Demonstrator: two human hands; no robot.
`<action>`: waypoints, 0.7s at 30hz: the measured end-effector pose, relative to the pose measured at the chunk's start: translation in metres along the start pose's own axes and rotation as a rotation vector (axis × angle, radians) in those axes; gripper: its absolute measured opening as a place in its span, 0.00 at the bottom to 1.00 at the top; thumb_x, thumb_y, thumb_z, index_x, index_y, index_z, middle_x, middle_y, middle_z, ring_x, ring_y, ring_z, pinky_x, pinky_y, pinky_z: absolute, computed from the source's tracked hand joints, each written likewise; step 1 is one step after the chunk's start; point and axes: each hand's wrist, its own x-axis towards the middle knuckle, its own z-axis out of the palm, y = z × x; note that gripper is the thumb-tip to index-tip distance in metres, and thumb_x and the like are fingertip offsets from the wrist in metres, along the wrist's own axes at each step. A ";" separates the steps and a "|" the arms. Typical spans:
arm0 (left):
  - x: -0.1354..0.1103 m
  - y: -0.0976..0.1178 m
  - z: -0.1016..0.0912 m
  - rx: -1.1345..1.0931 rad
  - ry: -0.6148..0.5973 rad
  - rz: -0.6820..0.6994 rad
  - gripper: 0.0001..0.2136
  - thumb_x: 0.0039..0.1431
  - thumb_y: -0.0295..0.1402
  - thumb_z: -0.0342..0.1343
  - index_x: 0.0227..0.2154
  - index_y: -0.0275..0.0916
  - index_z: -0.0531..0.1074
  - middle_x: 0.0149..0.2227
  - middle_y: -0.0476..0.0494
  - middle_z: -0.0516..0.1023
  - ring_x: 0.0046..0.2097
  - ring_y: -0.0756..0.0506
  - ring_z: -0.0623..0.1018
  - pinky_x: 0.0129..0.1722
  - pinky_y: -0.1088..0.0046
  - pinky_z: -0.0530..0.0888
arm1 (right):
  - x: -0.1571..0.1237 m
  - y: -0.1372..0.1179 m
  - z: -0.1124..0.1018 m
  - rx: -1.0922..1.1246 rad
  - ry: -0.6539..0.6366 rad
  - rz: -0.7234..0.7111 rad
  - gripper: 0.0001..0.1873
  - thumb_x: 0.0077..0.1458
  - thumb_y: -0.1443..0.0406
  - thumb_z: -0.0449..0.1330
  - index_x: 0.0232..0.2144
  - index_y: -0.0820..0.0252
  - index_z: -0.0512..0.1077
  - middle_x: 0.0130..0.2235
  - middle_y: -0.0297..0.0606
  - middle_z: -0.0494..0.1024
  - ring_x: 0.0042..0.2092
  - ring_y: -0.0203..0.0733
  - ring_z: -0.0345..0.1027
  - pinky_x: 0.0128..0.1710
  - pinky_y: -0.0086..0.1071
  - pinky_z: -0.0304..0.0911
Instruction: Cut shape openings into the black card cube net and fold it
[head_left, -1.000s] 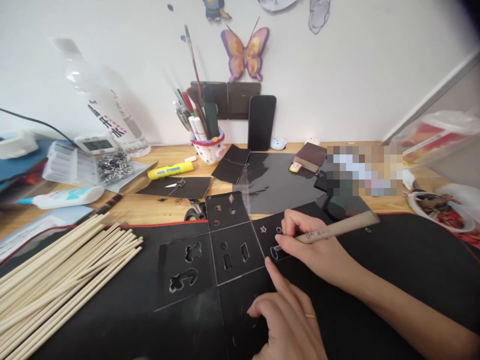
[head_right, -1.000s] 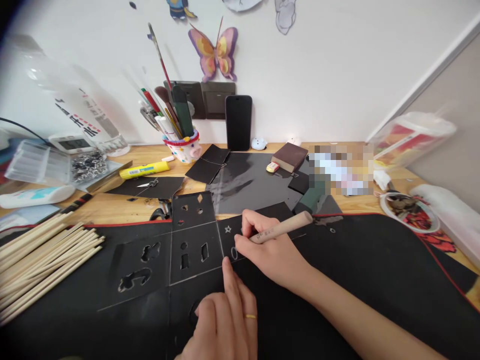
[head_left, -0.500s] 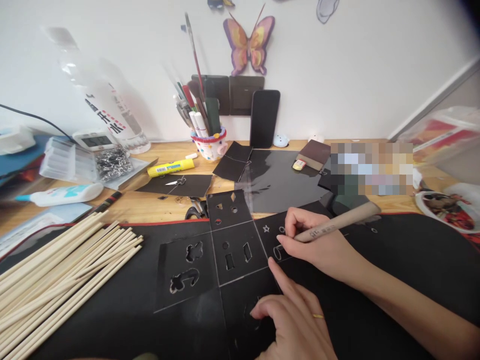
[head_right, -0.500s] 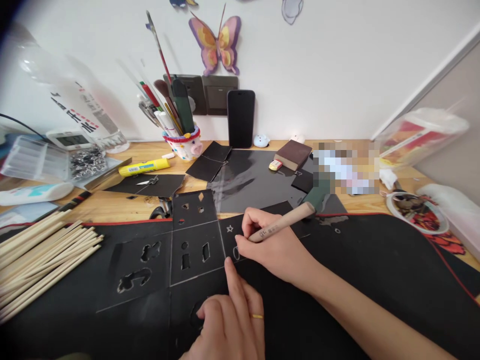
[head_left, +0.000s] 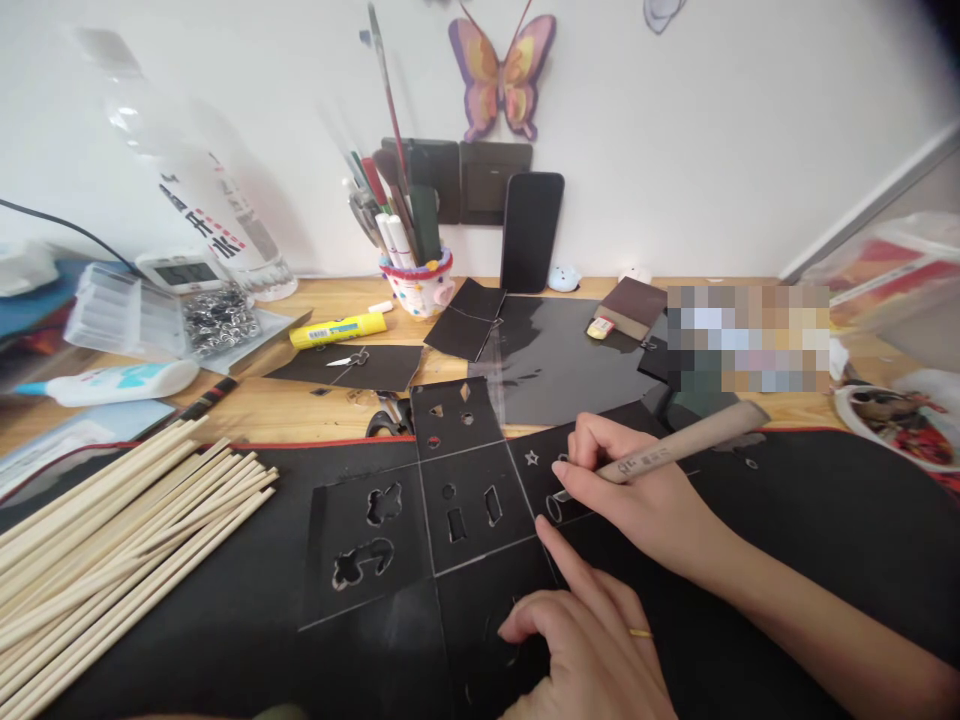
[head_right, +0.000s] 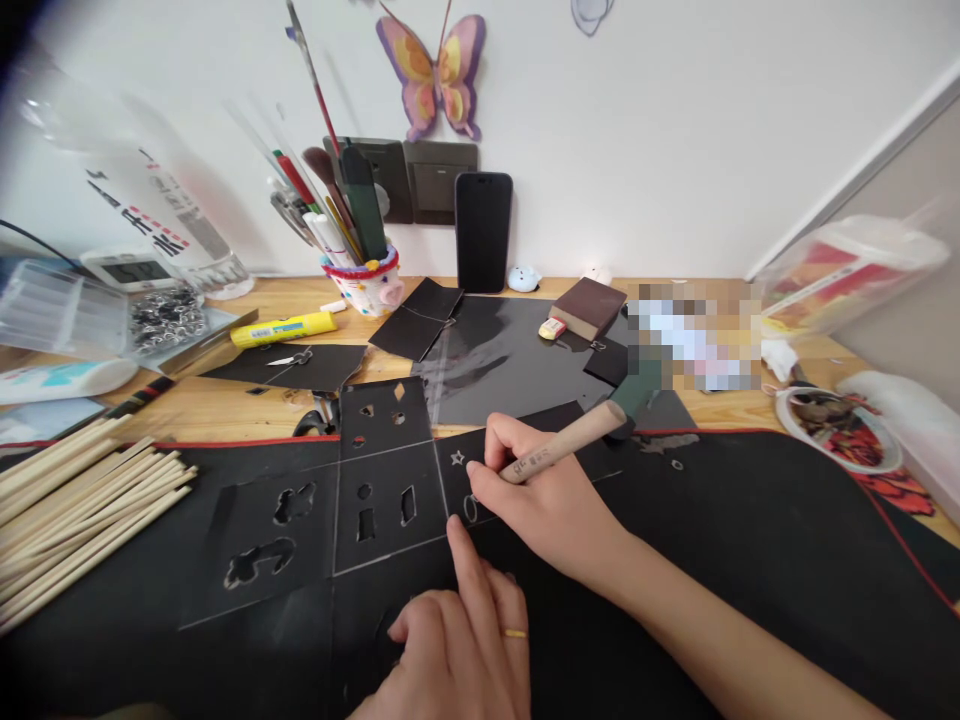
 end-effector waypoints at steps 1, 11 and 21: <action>-0.001 0.001 0.002 0.001 0.005 0.004 0.13 0.56 0.30 0.45 0.38 0.31 0.72 0.40 0.35 0.76 0.14 0.56 0.63 0.12 0.77 0.59 | 0.000 0.001 0.000 0.000 -0.005 -0.002 0.15 0.52 0.69 0.53 0.19 0.58 0.51 0.19 0.24 0.55 0.22 0.29 0.48 0.21 0.26 0.48; -0.002 0.002 0.004 0.026 0.018 0.010 0.12 0.56 0.29 0.45 0.35 0.29 0.72 0.38 0.35 0.77 0.14 0.56 0.62 0.12 0.77 0.58 | 0.002 0.002 -0.001 -0.018 -0.044 -0.008 0.14 0.52 0.69 0.53 0.20 0.58 0.52 0.19 0.24 0.57 0.21 0.28 0.49 0.20 0.25 0.47; -0.003 0.004 0.005 0.011 0.008 0.012 0.12 0.57 0.29 0.45 0.38 0.29 0.72 0.42 0.36 0.75 0.15 0.57 0.62 0.13 0.77 0.58 | 0.003 0.003 -0.001 -0.049 -0.043 -0.006 0.14 0.52 0.69 0.53 0.19 0.58 0.51 0.20 0.24 0.56 0.21 0.28 0.48 0.20 0.25 0.48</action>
